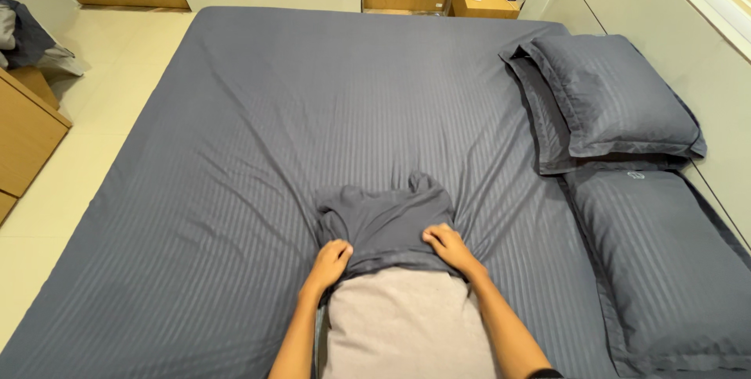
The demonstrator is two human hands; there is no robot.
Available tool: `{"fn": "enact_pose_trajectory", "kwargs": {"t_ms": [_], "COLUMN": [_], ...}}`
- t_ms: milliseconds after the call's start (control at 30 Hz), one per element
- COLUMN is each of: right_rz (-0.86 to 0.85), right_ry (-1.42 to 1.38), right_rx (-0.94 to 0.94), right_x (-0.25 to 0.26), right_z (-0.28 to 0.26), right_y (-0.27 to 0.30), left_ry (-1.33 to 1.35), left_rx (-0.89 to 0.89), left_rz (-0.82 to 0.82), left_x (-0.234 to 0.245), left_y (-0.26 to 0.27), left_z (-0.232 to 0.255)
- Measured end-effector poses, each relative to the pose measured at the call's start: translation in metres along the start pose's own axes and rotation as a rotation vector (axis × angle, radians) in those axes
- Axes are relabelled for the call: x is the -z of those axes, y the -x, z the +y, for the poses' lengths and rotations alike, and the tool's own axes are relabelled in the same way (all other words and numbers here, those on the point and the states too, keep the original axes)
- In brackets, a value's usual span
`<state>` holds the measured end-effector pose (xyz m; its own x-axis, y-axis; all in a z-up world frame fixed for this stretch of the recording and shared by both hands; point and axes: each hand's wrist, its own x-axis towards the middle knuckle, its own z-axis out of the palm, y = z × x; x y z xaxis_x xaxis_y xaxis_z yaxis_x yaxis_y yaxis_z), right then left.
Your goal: The person puts two different pillowcases onto pillows on a bed by hand, first sliding a gray pillowcase over a small pillow and then sliding a larger gray pillowcase over a larger pillow.
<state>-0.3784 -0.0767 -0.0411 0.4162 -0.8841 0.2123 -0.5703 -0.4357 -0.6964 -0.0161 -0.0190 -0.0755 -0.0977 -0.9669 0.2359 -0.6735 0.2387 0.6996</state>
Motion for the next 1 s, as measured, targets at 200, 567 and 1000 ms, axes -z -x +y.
{"fn": "enact_pose_trajectory", "kwargs": {"t_ms": [200, 567, 1000], "right_rz": [-0.075, -0.071, 0.131], "right_ry": [-0.185, 0.17, -0.178], "right_rx": [-0.462, -0.122, -0.641], "right_x": [0.027, -0.006, 0.009], "right_z": [-0.016, 0.014, 0.019], "right_y": [0.028, -0.006, 0.024], "left_ry": [0.691, 0.176, 0.219], "left_rx": [0.253, 0.35, 0.474], "left_rz": [-0.03, 0.173, 0.073], "left_x": [0.003, -0.005, -0.001], "left_y": [0.028, 0.008, 0.047], "left_z": [-0.042, -0.037, -0.04]}}
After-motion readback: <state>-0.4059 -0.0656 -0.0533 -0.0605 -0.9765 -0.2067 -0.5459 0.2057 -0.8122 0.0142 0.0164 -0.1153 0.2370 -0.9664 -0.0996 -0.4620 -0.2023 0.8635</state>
